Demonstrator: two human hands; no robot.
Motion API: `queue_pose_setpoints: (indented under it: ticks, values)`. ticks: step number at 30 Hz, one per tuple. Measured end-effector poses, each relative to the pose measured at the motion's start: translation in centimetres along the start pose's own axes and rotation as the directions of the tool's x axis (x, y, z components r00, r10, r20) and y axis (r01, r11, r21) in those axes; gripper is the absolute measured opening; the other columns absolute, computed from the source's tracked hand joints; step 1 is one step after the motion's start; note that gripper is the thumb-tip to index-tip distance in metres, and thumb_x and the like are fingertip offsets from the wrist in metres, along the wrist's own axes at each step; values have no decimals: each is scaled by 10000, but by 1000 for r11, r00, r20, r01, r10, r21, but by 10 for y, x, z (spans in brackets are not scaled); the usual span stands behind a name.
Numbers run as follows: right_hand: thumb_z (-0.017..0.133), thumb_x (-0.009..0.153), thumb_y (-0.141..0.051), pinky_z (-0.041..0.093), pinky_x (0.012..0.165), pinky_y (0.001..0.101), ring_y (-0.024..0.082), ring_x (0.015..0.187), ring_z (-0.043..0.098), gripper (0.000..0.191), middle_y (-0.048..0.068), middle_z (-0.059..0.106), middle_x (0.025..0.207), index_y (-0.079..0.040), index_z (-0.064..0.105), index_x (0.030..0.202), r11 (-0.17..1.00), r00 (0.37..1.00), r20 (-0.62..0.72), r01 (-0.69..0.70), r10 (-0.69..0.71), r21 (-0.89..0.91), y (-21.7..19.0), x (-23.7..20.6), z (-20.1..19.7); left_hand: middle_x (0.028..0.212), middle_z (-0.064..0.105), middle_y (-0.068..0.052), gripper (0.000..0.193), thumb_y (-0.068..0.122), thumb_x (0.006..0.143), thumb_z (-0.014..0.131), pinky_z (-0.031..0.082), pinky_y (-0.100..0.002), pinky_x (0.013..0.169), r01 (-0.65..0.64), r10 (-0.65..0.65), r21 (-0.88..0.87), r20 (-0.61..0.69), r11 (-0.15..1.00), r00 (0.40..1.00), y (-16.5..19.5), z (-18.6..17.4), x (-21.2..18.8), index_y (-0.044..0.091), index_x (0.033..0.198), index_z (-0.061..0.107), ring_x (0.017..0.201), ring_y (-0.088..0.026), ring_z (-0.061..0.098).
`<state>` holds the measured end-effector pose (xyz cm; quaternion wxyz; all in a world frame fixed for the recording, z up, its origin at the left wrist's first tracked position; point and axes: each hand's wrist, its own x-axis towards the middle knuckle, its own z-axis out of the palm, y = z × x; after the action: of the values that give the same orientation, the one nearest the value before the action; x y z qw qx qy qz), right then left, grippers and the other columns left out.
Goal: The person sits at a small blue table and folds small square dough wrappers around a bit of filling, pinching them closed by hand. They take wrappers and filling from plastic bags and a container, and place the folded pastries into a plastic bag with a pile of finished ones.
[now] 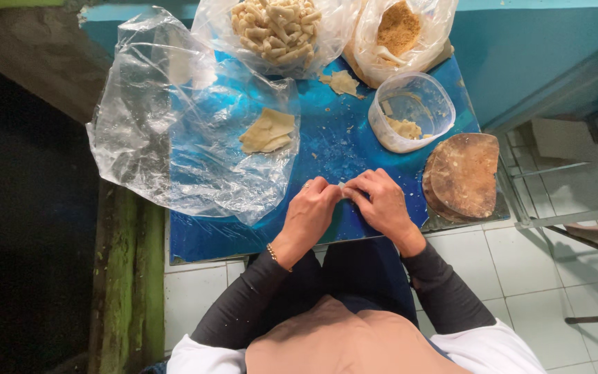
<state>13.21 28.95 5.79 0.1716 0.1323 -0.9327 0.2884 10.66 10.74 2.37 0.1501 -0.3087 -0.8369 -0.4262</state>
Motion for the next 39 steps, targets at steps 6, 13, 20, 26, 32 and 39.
queue_pose_setpoints:
  ticks: [6, 13, 20, 26, 32, 39]
  values:
    - [779, 874, -217, 409, 726, 390, 206, 838, 609, 121, -47, 704, 910, -159, 718, 961, 947, 982, 1, 182, -189, -265, -11, -7, -11, 899, 609, -122, 32, 96, 912, 661, 519, -457, 754, 70, -66, -26, 104, 997, 992, -8, -3, 12, 69, 897, 666, 904, -346, 636]
    - [798, 865, -223, 456, 755, 384, 246, 892, 597, 105, 1, 643, 970, -195, 740, 949, 949, 982, -43, 166, -184, -268, -9, 2, -8, 938, 604, -132, 139, 116, 867, 676, 519, -457, 774, -41, 45, -99, 34, 994, 998, -6, -10, 10, 47, 988, 676, 928, -365, 625]
    - [794, 855, -216, 437, 754, 396, 223, 902, 614, 162, -44, 673, 1008, -156, 735, 994, 939, 972, -65, 199, -226, -282, -9, -3, -6, 940, 617, -110, 49, 76, 907, 667, 532, -433, 776, 2, 0, -20, 96, 1000, 995, -10, -4, 17, 99, 941, 694, 935, -337, 646]
    - [773, 856, -187, 425, 736, 384, 226, 894, 607, 95, -27, 686, 948, -172, 743, 945, 932, 974, -6, 215, -226, -293, -3, 13, -10, 961, 613, -126, 144, 90, 865, 688, 527, -439, 771, -13, 18, -69, 71, 998, 997, -9, -8, 18, 48, 1001, 664, 933, -349, 640]
    - [765, 874, -186, 434, 766, 390, 221, 930, 622, 162, -13, 713, 1003, -128, 733, 1022, 934, 967, -51, 226, -249, -275, -7, 8, -8, 971, 614, -109, 75, 70, 910, 684, 539, -423, 789, -18, 19, -37, 35, 999, 999, -14, -3, 20, 87, 980, 662, 948, -325, 650]
    - [775, 901, -151, 440, 788, 362, 198, 931, 641, 159, -43, 737, 987, -179, 758, 1056, 977, 992, -25, 120, -126, -175, -4, 12, -11, 944, 599, -135, 76, 111, 938, 675, 519, -442, 771, 68, -64, -112, 44, 991, 997, -12, -4, 20, 45, 974, 659, 925, -353, 638]
